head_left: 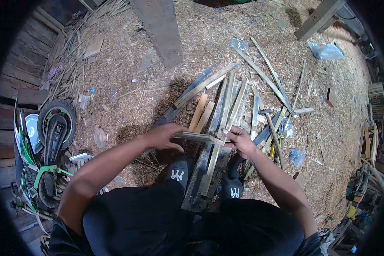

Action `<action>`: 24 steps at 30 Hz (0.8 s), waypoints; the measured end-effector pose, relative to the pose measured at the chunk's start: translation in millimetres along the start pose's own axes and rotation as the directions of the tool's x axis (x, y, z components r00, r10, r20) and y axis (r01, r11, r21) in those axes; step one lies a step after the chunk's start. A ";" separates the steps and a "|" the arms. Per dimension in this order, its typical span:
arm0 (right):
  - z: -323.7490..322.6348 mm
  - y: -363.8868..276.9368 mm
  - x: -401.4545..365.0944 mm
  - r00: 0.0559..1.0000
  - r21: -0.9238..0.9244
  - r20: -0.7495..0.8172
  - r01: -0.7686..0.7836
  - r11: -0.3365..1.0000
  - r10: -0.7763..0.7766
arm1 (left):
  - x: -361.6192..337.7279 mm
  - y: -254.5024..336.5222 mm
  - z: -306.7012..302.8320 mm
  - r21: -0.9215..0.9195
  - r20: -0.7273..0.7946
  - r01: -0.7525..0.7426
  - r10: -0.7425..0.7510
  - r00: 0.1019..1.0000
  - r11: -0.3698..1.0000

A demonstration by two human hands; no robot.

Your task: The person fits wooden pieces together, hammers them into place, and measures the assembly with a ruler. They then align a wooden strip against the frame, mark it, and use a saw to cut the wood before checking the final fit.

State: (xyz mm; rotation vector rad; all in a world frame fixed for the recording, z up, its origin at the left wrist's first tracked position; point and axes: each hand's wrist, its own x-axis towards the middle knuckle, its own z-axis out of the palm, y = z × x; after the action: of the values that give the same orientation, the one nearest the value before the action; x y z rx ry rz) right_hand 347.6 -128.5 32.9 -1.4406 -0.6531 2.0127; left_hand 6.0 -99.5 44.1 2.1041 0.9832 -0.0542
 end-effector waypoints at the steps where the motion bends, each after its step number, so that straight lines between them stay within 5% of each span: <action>1: 0.5 -2.5 -1.0 0.998 0.048 0.053 -0.025 0.999 0.023 | 0.2 -0.3 8.5 0.010 -0.069 -0.053 0.054 0.996 0.999; 5: 0.1 -4.9 -4.0 0.991 0.244 0.137 -0.040 0.969 0.006 | 11.0 -10.1 4.4 -0.160 -0.098 -0.008 -0.008 0.995 0.987; 9: -6.3 -10.0 -7.3 0.999 0.437 0.050 -0.004 0.900 -0.020 | 19.8 -19.0 -20.4 -0.333 -0.112 0.097 -0.141 0.984 0.938; 12: -16.9 -13.5 -1.1 0.990 0.419 0.111 0.031 0.908 -0.085 | 16.5 4.0 -16.6 -0.135 -0.193 -0.071 0.044 0.980 0.988; 14: -9.5 -22.2 -1.3 0.992 0.418 0.091 0.044 0.908 -0.090 | 20.0 5.5 -1.2 -0.124 -0.215 -0.032 0.005 0.977 0.992; 16: -7.3 -24.3 1.8 0.992 0.450 0.058 0.072 0.890 -0.110 | 31.8 -5.0 15.0 -0.284 -0.383 -0.050 -0.065 0.921 0.957; 17: -12.5 -21.3 6.3 0.988 0.441 0.080 0.087 0.893 -0.136 | 41.2 -10.8 19.1 -0.335 -0.403 0.069 -0.209 0.891 0.940; 22: -0.2 -48.5 -12.4 0.990 0.481 -0.022 0.135 0.866 -0.142 | 66.9 5.0 -15.8 -0.362 -0.250 0.019 -0.117 0.961 0.932; 24: -1.7 -57.5 -15.9 0.984 0.498 -0.065 0.175 0.849 -0.165 | 75.1 15.3 -14.0 -0.420 -0.439 -0.064 -0.141 0.887 0.905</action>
State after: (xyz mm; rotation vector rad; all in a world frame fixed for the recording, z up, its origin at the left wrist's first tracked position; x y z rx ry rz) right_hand 363.0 -98.3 82.0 -1.0462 -0.2052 1.8430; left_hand 64.7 -48.7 37.6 1.7139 1.1872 0.6198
